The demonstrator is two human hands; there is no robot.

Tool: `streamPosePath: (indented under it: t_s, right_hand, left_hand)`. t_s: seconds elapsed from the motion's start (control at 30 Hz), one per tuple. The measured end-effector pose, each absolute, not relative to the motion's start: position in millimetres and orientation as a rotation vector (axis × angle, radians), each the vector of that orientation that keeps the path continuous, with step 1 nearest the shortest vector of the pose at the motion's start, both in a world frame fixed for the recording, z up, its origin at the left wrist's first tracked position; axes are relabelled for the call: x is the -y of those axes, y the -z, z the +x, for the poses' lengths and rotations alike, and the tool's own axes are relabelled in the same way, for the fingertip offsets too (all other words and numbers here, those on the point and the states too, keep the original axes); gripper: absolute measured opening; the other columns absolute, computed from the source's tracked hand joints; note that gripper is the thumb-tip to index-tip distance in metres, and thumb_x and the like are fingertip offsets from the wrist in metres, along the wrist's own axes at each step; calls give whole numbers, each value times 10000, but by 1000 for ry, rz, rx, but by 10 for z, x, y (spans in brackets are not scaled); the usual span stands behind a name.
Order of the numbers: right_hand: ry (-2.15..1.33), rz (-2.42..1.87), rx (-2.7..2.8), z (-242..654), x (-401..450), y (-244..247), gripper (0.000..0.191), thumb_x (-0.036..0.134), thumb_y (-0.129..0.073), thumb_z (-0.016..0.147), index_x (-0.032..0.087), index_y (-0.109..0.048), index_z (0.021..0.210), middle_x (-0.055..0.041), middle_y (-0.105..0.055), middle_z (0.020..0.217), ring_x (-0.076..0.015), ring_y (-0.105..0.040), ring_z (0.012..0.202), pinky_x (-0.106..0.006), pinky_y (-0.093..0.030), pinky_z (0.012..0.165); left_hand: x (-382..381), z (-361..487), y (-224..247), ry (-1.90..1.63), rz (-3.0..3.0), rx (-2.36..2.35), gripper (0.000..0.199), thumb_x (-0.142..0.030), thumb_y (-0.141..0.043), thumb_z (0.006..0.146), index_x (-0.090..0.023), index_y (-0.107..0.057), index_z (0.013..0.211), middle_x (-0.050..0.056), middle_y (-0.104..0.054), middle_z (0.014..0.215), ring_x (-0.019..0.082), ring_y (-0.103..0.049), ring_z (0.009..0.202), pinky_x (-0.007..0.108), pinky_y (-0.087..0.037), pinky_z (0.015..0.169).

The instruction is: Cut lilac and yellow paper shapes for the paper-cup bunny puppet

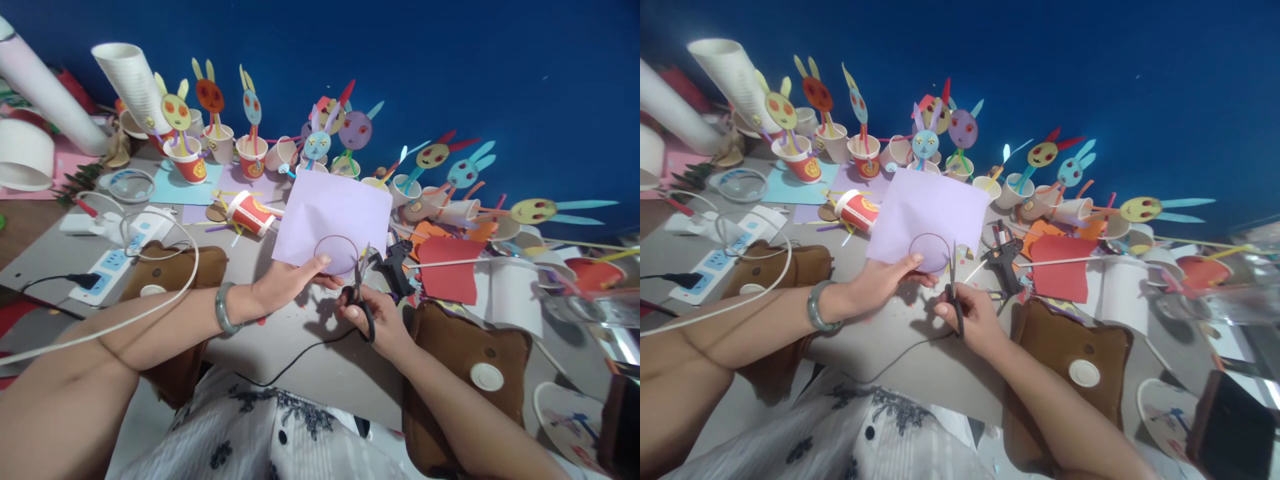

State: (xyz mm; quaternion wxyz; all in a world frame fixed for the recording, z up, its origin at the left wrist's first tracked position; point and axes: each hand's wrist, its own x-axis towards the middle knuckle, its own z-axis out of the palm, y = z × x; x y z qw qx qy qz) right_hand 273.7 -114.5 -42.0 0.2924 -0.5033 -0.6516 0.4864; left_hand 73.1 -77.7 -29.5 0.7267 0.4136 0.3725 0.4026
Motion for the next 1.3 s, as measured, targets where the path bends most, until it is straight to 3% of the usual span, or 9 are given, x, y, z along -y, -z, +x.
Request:
streamPosePath:
  t_s: [0.33,0.5,0.77,1.1,1.3]
  right_hand:
    - [-1286,-1343,1724,2726,1144,416,579,745,-624,784,170,-624,722,-34,-639,615,-150,-537,575,-265,-384,554]
    - [-1291,-1334,1697,2716,1148,420,555,719,-641,791,169,-628,723,-23,-631,609,-145,-544,565,-260,-385,553]
    - [-1318,-1341,1666,2718,1145,434,564,729,-653,772,168,-633,722,-18,-629,597,-144,-539,554,-262,-387,546]
    - [-1307,-1331,1665,2729,1139,451,553,715,-647,789,167,-633,710,-15,-625,585,-143,-539,551,-263,-398,548]
    - [-1291,-1345,1655,2728,1141,448,556,724,-656,772,173,-641,697,-14,-624,581,-147,-530,559,-268,-399,549]
  left_hand:
    - [798,739,270,-814,892,-857,319,-415,-587,934,-103,-656,920,93,-755,846,148,-722,753,243,-576,689]
    - [803,736,291,-775,915,-900,361,-445,-583,930,-99,-670,983,137,-765,936,187,-737,815,214,-525,538]
    - [810,744,255,-792,897,-870,312,-410,-589,936,-105,-650,970,102,-769,893,150,-727,768,256,-586,733]
    - [794,739,280,-796,918,-850,331,-436,-597,921,-107,-630,953,113,-766,890,153,-727,764,226,-569,656]
    - [798,739,248,-797,912,-847,294,-403,-604,921,-111,-645,927,101,-767,873,150,-725,761,244,-581,711]
